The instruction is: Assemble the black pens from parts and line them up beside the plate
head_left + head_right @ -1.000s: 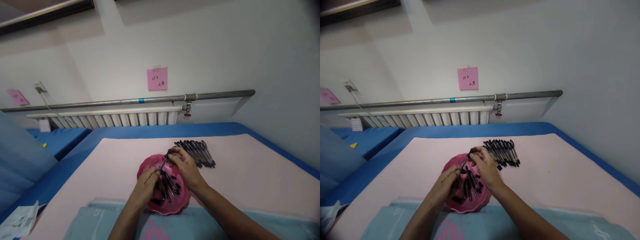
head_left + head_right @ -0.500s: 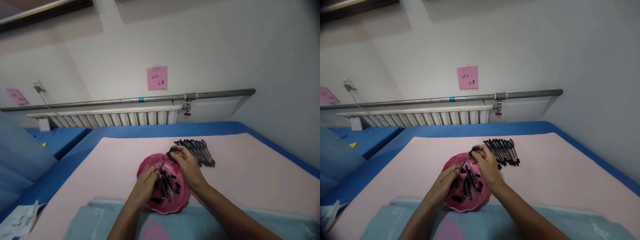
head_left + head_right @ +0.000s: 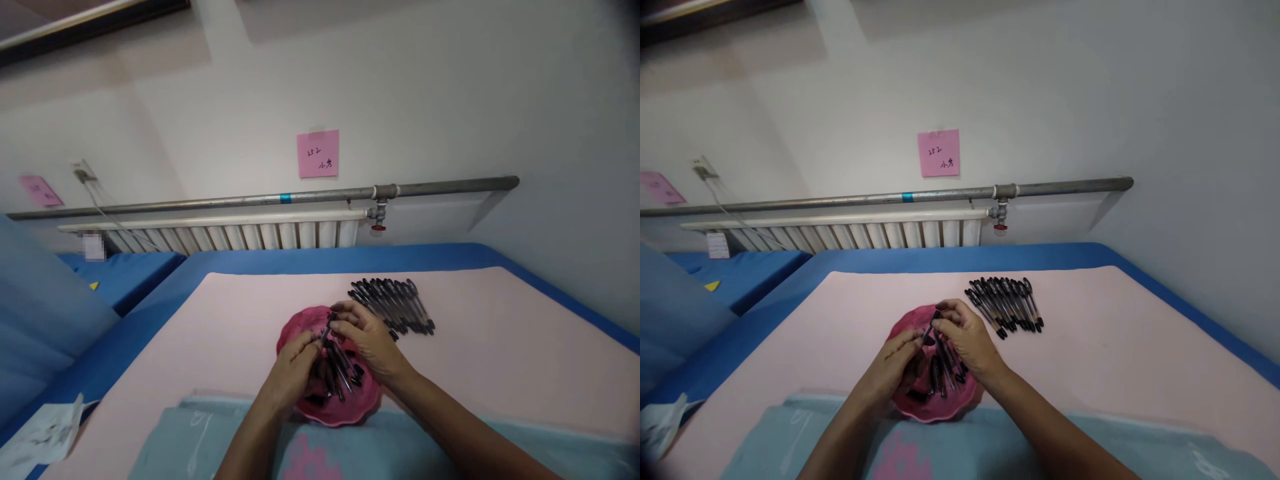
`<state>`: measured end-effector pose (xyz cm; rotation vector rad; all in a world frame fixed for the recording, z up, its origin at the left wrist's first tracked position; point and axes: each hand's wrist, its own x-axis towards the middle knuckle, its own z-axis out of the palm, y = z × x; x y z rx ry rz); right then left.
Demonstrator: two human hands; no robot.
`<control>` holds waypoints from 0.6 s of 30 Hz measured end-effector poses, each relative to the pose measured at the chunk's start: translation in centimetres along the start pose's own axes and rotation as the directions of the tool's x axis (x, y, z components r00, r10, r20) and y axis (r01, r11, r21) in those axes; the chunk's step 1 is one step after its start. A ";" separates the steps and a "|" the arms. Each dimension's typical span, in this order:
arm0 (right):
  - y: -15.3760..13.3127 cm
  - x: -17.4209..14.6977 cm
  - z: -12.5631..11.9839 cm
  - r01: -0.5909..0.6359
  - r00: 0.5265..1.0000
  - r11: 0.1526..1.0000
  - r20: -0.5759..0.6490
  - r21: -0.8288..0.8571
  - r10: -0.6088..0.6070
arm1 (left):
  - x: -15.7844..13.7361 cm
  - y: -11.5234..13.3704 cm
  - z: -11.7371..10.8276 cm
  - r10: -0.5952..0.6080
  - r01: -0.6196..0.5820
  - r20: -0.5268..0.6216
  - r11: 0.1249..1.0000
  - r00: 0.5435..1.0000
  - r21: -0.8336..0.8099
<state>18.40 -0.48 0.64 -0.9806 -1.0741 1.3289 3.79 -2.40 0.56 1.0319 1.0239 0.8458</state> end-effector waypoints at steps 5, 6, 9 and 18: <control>0.7 0.0 0.3 -0.032 0.999 0.999 -0.025 0.043 0.033 | 0.0 -0.1 0.1 -0.053 0.051 -0.023 0.994 0.998 -0.093; 0.9 -0.1 0.3 -0.042 0.999 0.998 -0.017 0.055 0.043 | 0.1 -0.1 0.1 -0.055 0.052 -0.032 0.993 0.998 -0.102; 1.4 -0.1 0.4 -0.060 0.998 0.996 0.007 0.064 0.060 | 0.1 0.0 0.2 -0.083 0.077 -0.050 0.991 0.995 -0.106; 1.5 -0.6 1.0 -0.182 0.983 0.972 0.022 0.149 0.181 | -0.1 0.7 0.2 -0.101 0.098 -0.031 0.991 0.994 -0.092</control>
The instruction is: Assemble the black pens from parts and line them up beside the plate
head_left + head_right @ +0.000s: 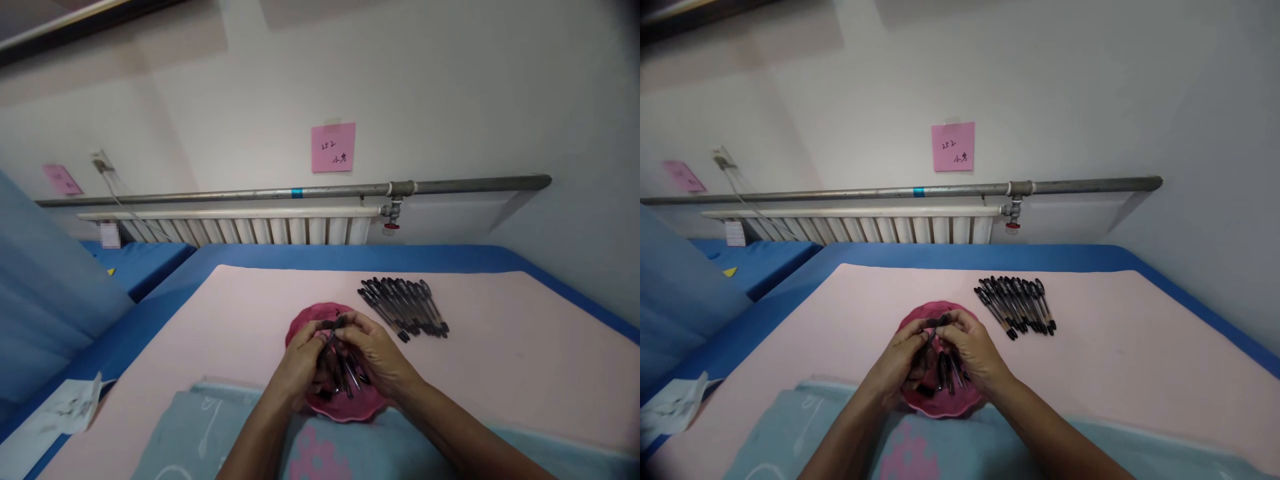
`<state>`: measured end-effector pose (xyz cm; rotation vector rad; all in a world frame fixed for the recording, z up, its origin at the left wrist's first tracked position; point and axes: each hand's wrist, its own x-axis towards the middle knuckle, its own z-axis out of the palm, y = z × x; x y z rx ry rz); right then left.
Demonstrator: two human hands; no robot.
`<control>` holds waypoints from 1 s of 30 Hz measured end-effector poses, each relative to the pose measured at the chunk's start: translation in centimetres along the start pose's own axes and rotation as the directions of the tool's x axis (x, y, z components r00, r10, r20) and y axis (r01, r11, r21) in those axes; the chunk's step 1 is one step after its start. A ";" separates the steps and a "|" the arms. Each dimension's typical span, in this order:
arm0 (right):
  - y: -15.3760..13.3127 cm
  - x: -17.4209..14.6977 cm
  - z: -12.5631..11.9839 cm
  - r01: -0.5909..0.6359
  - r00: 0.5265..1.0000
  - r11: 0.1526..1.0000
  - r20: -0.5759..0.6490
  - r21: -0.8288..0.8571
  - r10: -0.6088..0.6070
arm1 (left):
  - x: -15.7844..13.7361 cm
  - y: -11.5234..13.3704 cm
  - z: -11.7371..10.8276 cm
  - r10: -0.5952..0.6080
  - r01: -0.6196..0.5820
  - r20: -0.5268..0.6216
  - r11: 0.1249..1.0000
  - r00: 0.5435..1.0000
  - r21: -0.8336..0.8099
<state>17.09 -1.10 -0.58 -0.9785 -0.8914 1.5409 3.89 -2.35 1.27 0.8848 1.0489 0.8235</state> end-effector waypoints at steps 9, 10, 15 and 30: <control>-0.1 -0.4 0.8 -0.005 0.999 0.997 -0.042 0.071 0.008 | -0.1 0.0 0.1 0.022 -0.020 0.037 0.998 0.999 -0.052; 0.0 -0.4 0.7 -0.009 0.999 0.999 -0.040 0.053 0.011 | -0.1 0.0 0.2 0.017 -0.016 0.036 0.998 0.999 -0.055; 0.4 -0.4 0.6 -0.028 1.000 0.999 0.004 0.044 0.028 | -0.1 0.2 0.1 0.003 -0.002 0.035 0.999 0.999 -0.049; -0.5 0.7 -1.7 0.070 0.993 0.981 -0.083 -0.184 -0.086 | 0.2 1.0 -3.3 0.217 -0.228 -0.169 0.973 0.961 -0.047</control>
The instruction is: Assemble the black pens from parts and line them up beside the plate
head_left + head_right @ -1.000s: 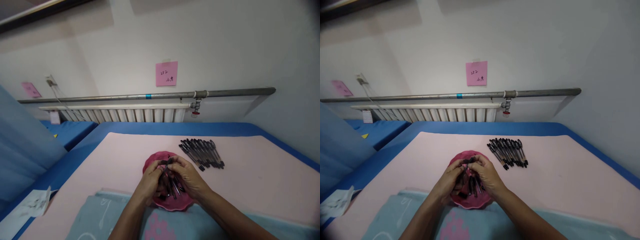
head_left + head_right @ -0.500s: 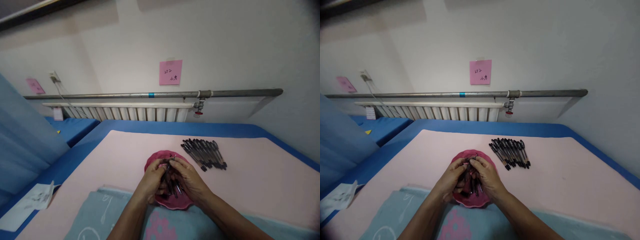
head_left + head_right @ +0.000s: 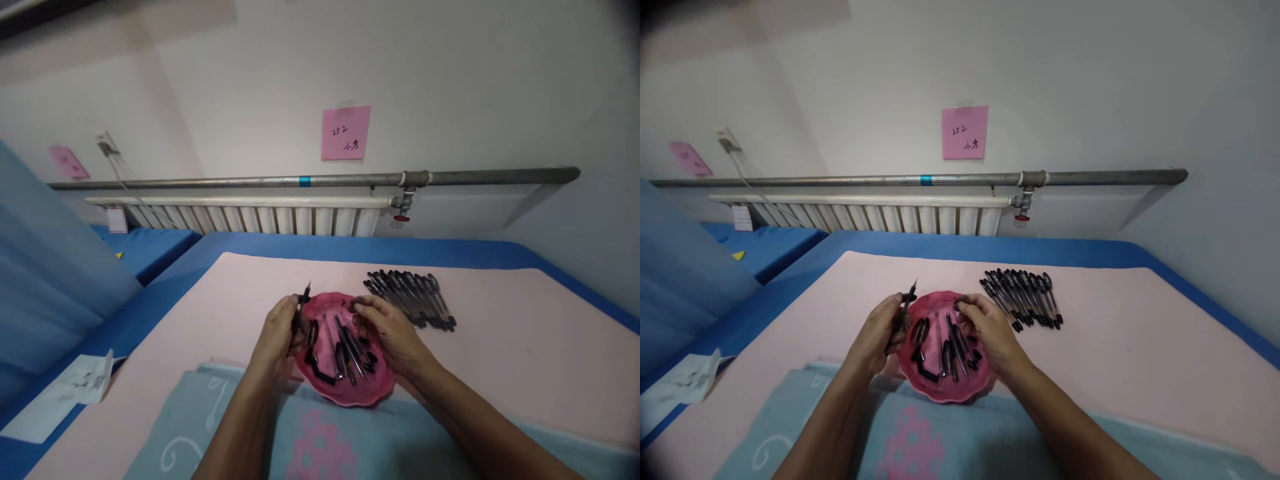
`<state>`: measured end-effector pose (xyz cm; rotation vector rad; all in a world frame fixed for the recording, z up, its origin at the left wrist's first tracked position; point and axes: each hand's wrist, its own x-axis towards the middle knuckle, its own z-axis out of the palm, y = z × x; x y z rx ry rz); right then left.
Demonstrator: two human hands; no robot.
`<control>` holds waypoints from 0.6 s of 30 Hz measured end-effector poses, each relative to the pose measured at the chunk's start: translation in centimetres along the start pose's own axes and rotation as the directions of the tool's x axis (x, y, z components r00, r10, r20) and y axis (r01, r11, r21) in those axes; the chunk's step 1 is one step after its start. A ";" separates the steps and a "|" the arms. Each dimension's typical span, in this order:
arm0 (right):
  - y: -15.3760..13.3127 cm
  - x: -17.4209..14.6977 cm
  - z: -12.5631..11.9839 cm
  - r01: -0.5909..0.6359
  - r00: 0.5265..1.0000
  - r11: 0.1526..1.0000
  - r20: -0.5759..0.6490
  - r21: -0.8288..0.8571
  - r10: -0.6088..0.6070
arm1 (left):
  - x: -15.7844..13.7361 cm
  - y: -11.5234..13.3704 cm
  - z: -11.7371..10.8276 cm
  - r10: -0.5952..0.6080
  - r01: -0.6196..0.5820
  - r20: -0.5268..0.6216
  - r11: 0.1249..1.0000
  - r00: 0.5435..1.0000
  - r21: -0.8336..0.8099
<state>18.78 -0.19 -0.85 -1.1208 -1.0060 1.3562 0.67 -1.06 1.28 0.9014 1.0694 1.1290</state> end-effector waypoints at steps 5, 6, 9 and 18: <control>-0.8 0.0 -0.6 0.027 1.000 0.987 0.017 -0.161 -0.025 | 0.4 0.8 -1.2 0.030 -0.030 -0.064 1.000 0.998 0.007; -0.9 -0.2 -0.4 0.052 0.998 0.974 0.045 -0.221 -0.043 | 0.4 0.8 -1.2 0.030 -0.029 -0.067 1.000 0.997 0.006; -0.7 -0.8 0.8 0.231 0.962 0.864 0.239 -0.449 -0.133 | 0.5 0.7 -1.1 0.021 -0.021 -0.075 1.000 0.997 -0.004; 1.2 -2.0 3.7 0.684 0.719 0.220 0.694 -0.695 -0.040 | 0.3 0.5 -0.1 -0.009 0.013 -0.091 0.999 0.996 0.038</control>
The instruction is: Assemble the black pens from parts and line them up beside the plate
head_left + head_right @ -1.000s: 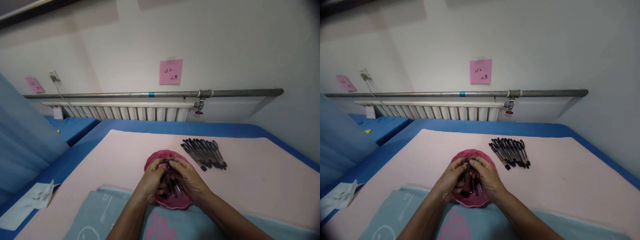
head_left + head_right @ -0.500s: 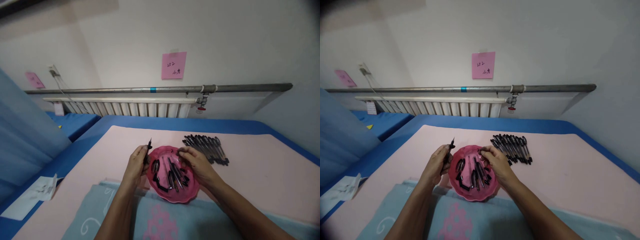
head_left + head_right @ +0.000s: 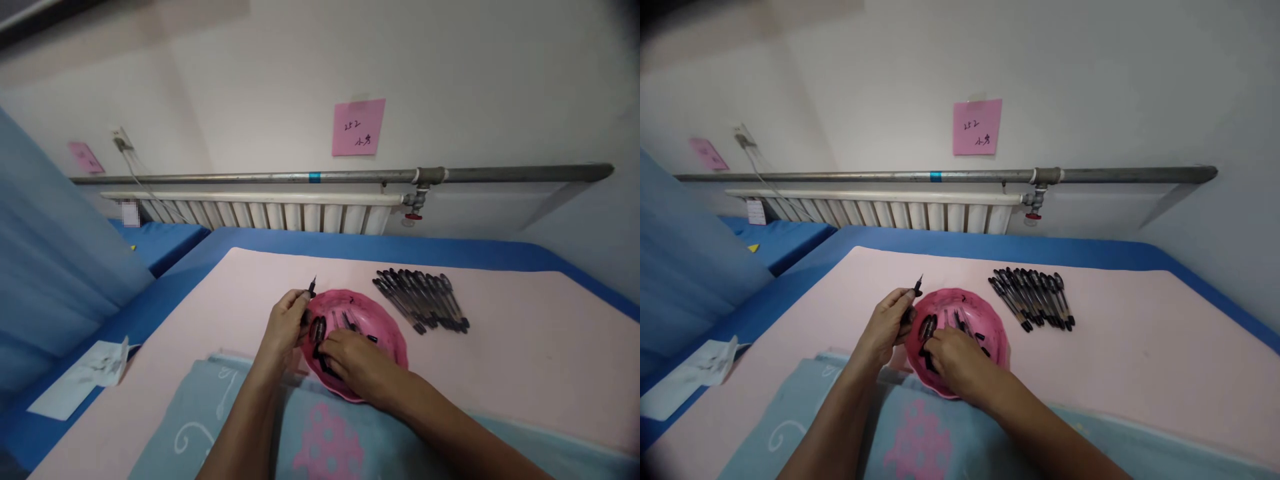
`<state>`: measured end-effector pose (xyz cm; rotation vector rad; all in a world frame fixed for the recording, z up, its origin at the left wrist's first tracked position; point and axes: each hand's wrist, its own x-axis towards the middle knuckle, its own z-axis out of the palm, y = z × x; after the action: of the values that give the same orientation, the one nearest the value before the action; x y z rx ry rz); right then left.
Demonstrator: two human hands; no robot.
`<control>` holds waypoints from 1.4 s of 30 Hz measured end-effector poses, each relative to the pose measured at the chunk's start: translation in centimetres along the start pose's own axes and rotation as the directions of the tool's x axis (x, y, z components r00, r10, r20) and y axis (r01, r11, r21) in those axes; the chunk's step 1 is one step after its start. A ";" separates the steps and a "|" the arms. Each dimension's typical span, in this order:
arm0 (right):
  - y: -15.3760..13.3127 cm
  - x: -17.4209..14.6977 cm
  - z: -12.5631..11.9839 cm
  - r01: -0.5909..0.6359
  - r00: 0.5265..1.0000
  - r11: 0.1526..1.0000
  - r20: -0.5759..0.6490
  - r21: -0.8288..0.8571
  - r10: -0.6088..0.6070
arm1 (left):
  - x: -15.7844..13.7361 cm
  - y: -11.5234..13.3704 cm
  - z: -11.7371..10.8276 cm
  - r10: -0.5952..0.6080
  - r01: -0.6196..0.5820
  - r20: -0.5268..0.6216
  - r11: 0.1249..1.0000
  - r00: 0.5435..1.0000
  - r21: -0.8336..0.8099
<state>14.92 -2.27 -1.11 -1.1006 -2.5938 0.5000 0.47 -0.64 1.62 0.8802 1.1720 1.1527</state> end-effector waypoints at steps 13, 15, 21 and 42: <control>1.6 -0.3 0.9 -0.074 0.995 0.992 -0.068 -0.102 0.067 | 0.0 -0.5 0.3 -0.020 0.015 0.060 0.997 0.998 0.069; 1.6 -0.2 0.1 -0.076 0.986 0.996 -0.142 0.049 0.082 | -0.1 -0.3 0.4 -0.025 0.018 0.081 0.996 0.996 0.086; 2.3 0.0 -3.6 -0.105 0.764 0.707 -0.398 0.699 0.507 | -0.6 -0.5 0.8 -0.052 0.033 0.165 0.992 0.985 0.121; 2.4 0.3 -2.4 0.103 0.771 -0.059 -0.042 0.993 0.636 | -1.5 -1.4 2.6 -0.141 0.125 0.249 0.989 0.958 0.079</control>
<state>17.18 0.06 0.12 -0.8939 -0.7792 1.5662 3.35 -2.25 1.18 0.9511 1.0433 0.8691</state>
